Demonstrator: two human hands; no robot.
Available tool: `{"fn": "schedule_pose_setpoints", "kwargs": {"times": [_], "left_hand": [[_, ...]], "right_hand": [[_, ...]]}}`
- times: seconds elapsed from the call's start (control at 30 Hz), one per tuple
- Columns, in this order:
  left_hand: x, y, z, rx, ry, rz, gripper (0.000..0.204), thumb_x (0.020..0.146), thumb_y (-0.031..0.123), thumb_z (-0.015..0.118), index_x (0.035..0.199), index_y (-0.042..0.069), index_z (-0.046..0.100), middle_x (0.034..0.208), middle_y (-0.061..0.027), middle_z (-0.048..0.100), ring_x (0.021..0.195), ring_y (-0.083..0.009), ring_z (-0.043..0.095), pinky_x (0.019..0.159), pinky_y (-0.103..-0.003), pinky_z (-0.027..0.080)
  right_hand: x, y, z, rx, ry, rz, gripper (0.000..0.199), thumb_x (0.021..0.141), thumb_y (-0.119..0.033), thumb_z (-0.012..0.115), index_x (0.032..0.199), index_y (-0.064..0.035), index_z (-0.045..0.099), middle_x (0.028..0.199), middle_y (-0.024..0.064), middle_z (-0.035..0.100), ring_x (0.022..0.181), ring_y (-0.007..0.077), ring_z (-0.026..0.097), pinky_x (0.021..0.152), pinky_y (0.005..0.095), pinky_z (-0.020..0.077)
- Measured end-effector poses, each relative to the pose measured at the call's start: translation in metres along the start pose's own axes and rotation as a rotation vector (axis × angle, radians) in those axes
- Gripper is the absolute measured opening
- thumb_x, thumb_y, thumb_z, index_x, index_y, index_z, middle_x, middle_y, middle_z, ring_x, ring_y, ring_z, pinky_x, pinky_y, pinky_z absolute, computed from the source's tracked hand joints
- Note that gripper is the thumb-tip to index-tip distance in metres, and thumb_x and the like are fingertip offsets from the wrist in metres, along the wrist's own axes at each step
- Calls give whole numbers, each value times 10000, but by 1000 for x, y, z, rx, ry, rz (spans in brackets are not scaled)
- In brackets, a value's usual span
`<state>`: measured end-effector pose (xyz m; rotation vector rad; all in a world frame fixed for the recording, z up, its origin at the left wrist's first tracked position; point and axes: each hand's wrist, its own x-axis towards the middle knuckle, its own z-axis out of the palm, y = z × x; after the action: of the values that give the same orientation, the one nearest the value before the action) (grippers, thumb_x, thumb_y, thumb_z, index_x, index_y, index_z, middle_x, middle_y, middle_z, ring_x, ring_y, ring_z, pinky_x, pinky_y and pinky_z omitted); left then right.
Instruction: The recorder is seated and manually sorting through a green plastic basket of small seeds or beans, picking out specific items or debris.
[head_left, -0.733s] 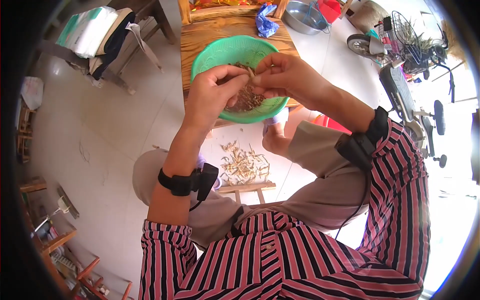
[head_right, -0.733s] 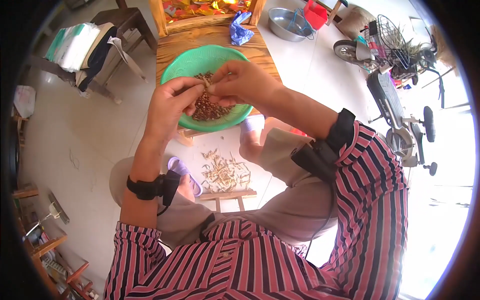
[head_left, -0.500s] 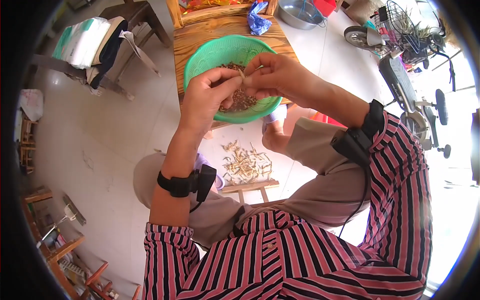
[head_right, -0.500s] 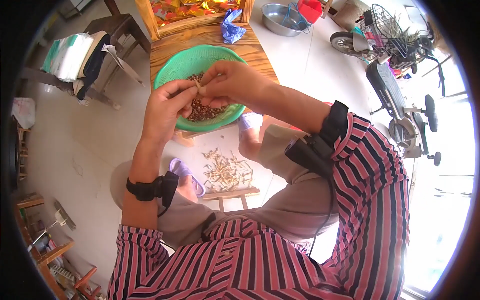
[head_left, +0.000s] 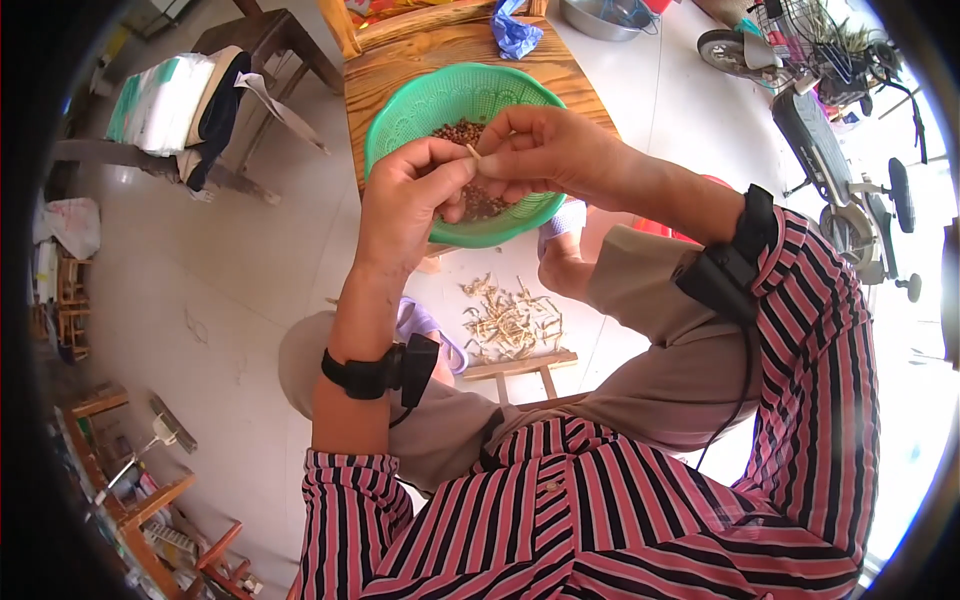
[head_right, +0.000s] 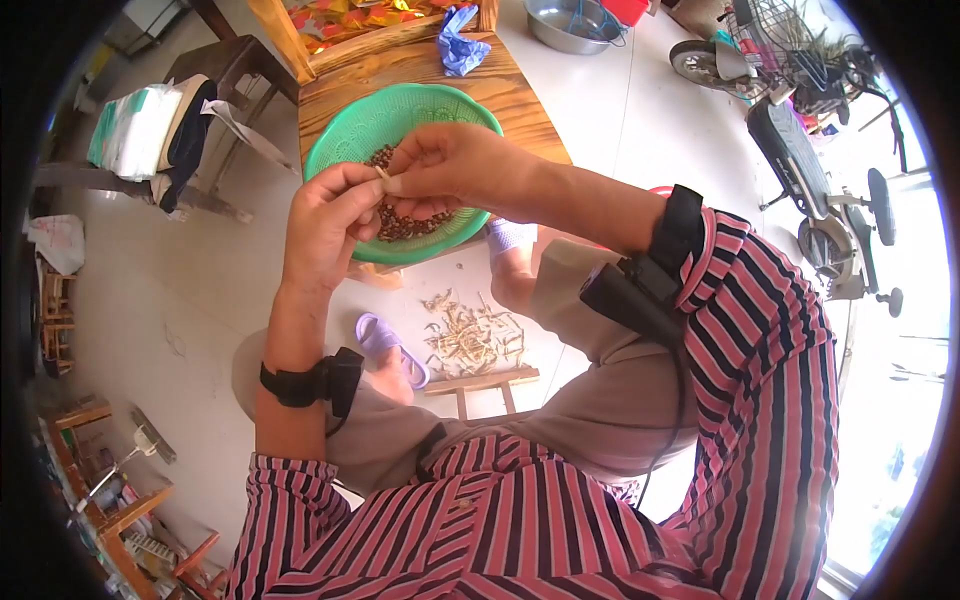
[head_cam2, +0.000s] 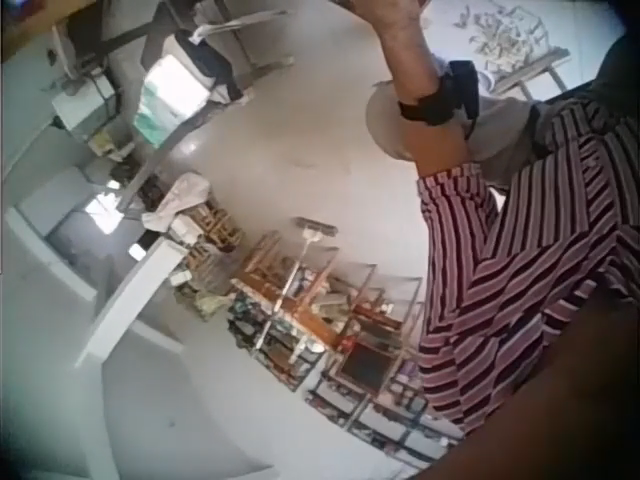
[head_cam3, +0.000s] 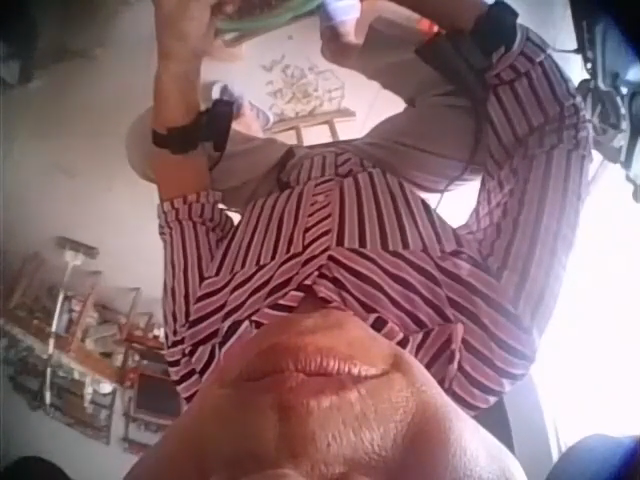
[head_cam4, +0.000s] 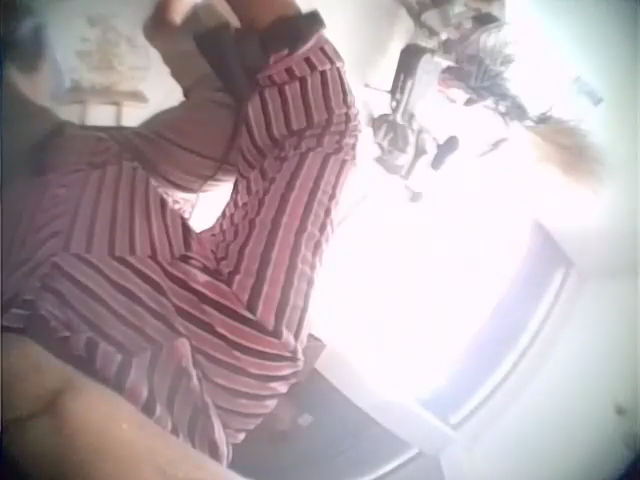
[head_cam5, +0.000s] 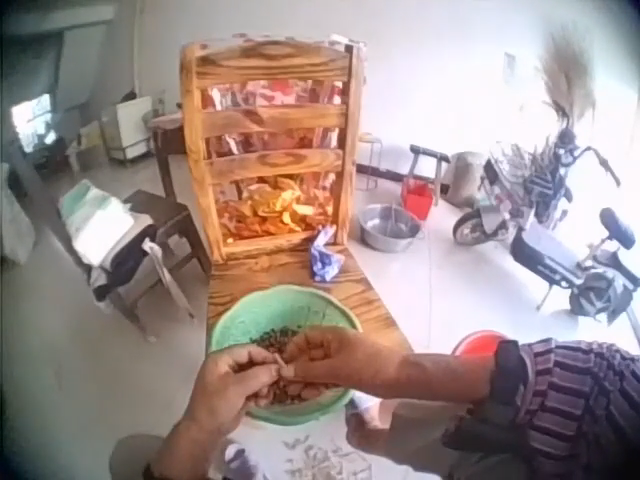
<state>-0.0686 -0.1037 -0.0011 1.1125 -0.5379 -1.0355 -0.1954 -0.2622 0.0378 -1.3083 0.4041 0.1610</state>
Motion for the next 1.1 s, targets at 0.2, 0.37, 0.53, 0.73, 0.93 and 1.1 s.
{"fn": "schedule_pose_setpoints", "kwargs": {"times": [0.2, 0.37, 0.53, 0.73, 0.93, 1.1], "left_hand": [[0, 0, 4, 51, 43, 22, 79, 837, 57, 634, 870, -16, 638, 646, -10, 555, 513, -78, 478, 488, -215, 389], [-1, -5, 5, 91, 78, 37, 77, 832, 52, 625, 868, -15, 638, 655, -16, 561, 515, -82, 495, 490, -218, 406], [-1, -9, 5, 102, 114, 48, 83, 830, 53, 619, 870, -18, 635, 671, -21, 567, 515, -90, 513, 491, -222, 421], [1, -12, 4, 66, 157, 51, 92, 833, 64, 618, 880, -13, 634, 714, -28, 594, 541, -89, 528, 507, -218, 440], [5, -15, 2, 34, 183, 4, 108, 835, 93, 646, 884, -3, 633, 758, -31, 622, 555, -90, 535, 531, -217, 452], [2, -9, 1, 168, 259, 35, 121, 830, 121, 671, 860, 13, 624, 746, -25, 607, 570, -86, 540, 518, -220, 453]], "right_hand": [[6, 10, 2, -46, 37, -77, 265, 871, -165, 700, 1054, -25, 569, 884, 20, 629, 777, 81, 607, 694, 213, 502], [9, 17, 1, -4, 20, -85, 246, 877, -161, 692, 1050, -31, 575, 881, 16, 628, 763, 79, 604, 678, 212, 494], [11, 21, 0, 3, 23, -92, 205, 886, -140, 677, 1033, -29, 586, 870, 23, 633, 749, 81, 603, 665, 212, 488], [16, 24, 0, 62, 52, -86, 183, 909, -126, 642, 1044, -16, 588, 910, 42, 637, 792, 100, 624, 723, 220, 519], [15, 25, -4, 180, 73, -14, 200, 917, -118, 623, 1080, -10, 579, 969, 56, 633, 867, 125, 647, 804, 238, 552], [20, 29, -3, 176, 110, -11, 245, 900, -110, 642, 1110, -6, 569, 1001, 68, 636, 895, 134, 651, 807, 246, 559]]}}
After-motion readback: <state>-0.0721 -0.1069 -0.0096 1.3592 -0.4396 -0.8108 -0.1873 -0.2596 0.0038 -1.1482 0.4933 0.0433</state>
